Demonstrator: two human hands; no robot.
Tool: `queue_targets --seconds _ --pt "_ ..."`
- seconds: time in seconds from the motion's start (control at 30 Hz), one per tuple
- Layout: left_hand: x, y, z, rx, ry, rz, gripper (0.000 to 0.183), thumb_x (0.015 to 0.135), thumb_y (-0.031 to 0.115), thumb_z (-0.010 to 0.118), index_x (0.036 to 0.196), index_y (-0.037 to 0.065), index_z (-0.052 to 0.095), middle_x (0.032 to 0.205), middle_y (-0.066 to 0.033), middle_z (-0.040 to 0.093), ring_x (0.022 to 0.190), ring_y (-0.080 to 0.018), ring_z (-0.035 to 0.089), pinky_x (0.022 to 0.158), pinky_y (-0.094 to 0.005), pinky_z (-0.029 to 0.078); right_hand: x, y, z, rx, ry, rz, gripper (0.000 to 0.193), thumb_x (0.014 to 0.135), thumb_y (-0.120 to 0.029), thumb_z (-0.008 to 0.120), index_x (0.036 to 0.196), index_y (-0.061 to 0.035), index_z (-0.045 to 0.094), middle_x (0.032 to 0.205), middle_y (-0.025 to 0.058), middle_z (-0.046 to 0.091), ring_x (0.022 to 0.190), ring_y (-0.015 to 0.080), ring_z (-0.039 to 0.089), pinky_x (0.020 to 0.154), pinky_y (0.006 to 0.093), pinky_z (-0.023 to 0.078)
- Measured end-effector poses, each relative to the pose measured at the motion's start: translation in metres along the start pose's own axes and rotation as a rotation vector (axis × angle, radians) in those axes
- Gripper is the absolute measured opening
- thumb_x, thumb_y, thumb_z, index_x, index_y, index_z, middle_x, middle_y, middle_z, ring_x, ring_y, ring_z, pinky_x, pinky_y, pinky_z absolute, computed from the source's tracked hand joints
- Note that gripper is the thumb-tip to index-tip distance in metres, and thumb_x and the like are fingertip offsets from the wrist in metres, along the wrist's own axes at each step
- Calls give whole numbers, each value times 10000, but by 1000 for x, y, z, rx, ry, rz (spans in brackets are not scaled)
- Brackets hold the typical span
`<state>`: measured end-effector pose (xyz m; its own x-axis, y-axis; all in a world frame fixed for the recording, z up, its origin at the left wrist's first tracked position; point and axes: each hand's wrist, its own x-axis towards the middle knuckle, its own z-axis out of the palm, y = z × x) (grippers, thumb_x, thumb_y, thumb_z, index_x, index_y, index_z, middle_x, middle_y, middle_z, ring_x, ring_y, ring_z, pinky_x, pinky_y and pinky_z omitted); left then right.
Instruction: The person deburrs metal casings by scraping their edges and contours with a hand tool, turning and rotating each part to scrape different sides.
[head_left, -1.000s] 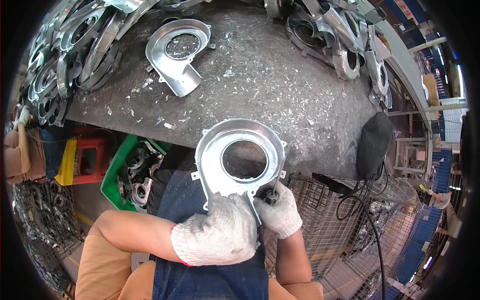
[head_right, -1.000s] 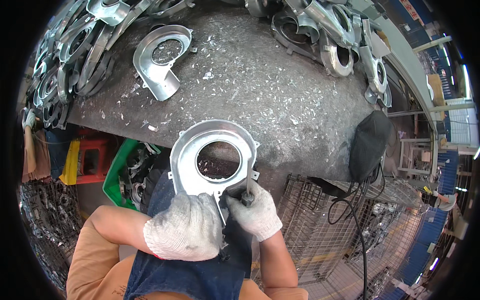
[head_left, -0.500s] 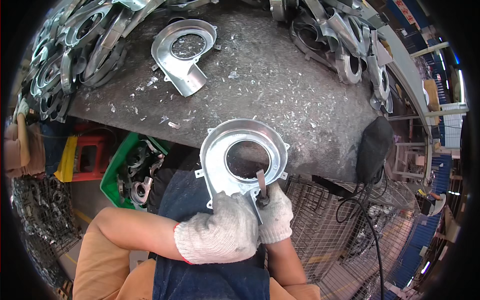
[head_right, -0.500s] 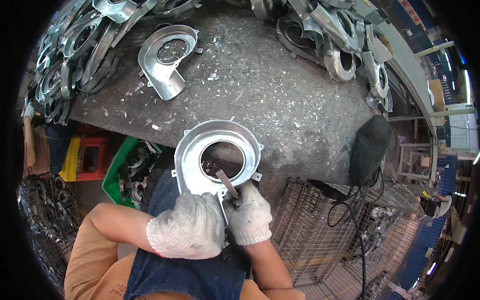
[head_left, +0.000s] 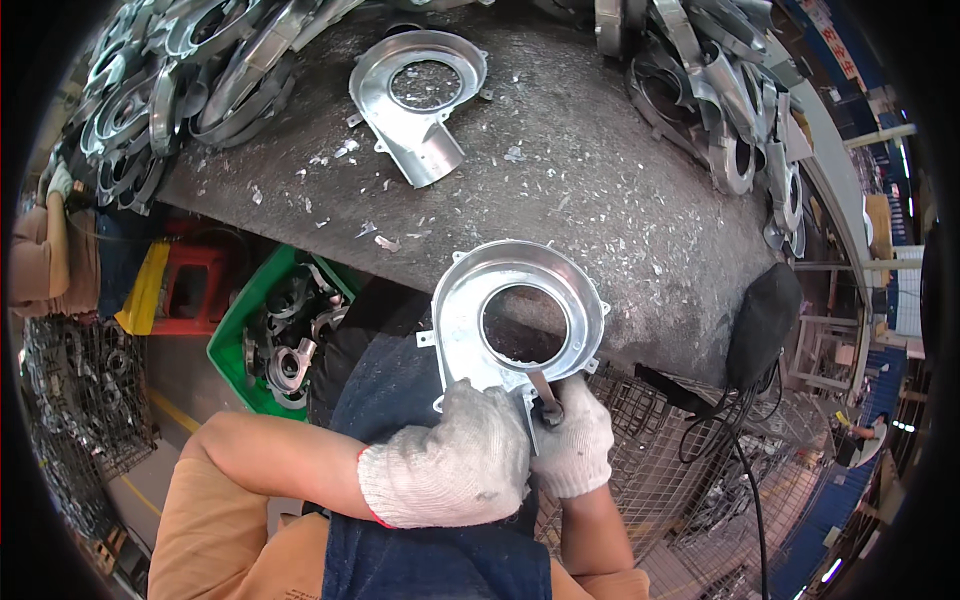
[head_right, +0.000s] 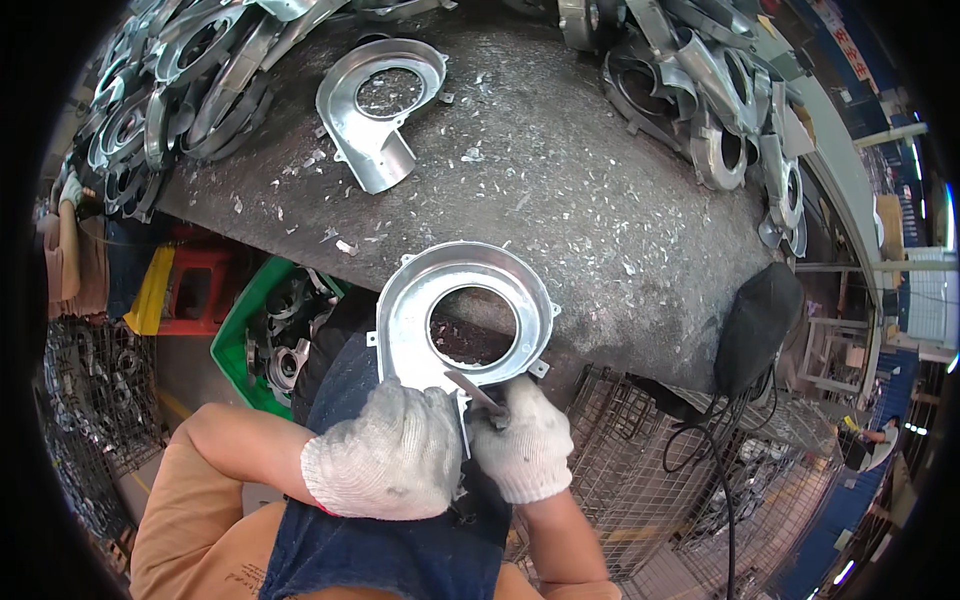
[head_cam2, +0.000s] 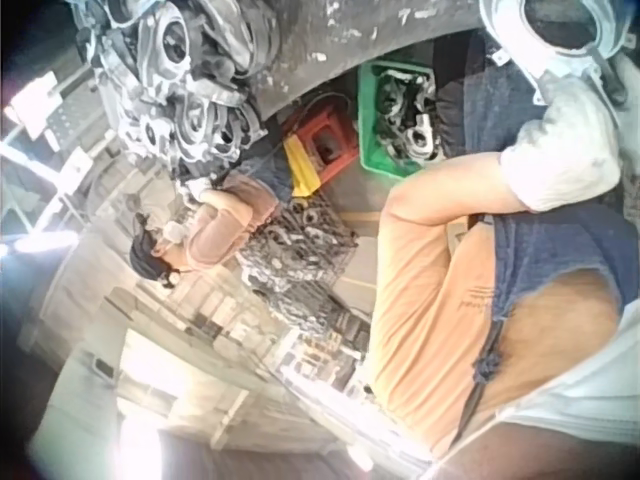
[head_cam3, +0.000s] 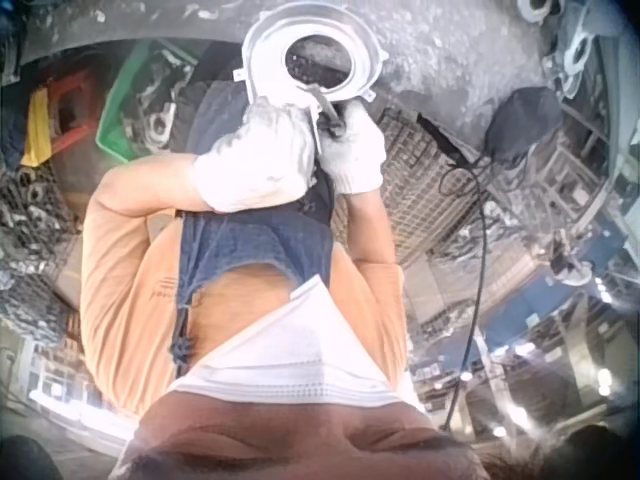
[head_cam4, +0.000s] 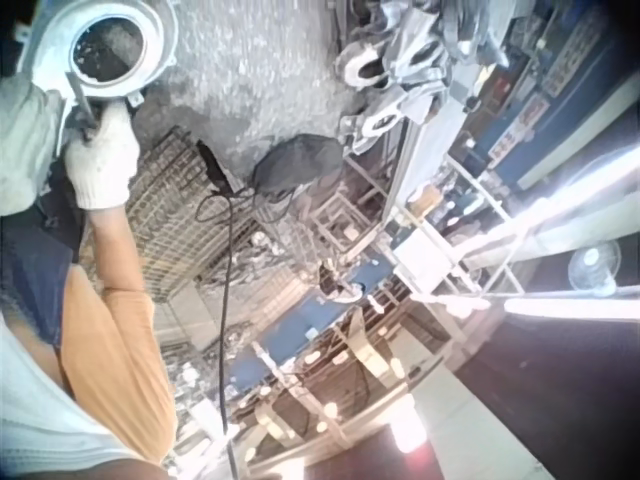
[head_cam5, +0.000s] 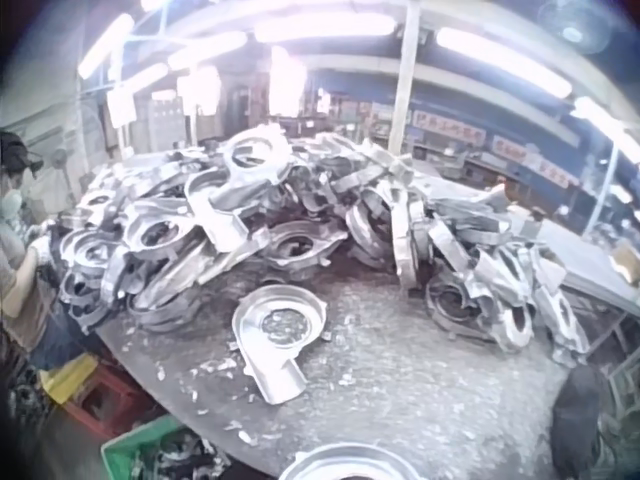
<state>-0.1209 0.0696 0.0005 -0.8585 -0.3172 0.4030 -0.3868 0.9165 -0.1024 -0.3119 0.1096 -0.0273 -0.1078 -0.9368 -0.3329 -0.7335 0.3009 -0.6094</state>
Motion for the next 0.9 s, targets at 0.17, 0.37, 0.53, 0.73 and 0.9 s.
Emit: queue_targets --seconds 0.17,0.37,0.53,0.73,0.9 --pt "4 5 2 55 -36 4 422 699 282 688 835 -115 737 741 -219 641 643 -318 611 605 -442 496 -9 11 -3 178 -123 66 192 824 -122 784 962 -52 671 867 215 738 840 461 763 734 511 612" --pt "-2 0 3 -43 -39 30 450 708 289 684 857 -132 741 771 -266 667 679 -353 661 613 -480 540 0 17 -1 240 -413 -16 182 812 -104 788 947 -37 685 868 208 727 827 458 742 733 488 596" --pt "1 3 4 -18 -62 -23 461 730 285 674 893 -138 759 823 -305 692 731 -381 690 679 -514 580 -2 13 11 91 98 -23 232 849 -131 819 1035 -38 716 930 219 751 867 443 765 757 515 604" --pt "-2 0 4 9 -112 46 474 707 281 663 899 -141 764 830 -296 701 756 -384 706 696 -510 592 7 39 9 261 -293 10 262 843 -169 851 1005 -1 731 878 207 764 852 407 780 765 475 608" --pt "-17 -6 11 -51 -30 63 508 674 287 679 919 -148 772 844 -259 724 776 -372 719 721 -533 613 42 42 -7 525 -842 -237 431 797 -239 907 1135 -3 780 905 74 770 833 144 709 796 343 592"
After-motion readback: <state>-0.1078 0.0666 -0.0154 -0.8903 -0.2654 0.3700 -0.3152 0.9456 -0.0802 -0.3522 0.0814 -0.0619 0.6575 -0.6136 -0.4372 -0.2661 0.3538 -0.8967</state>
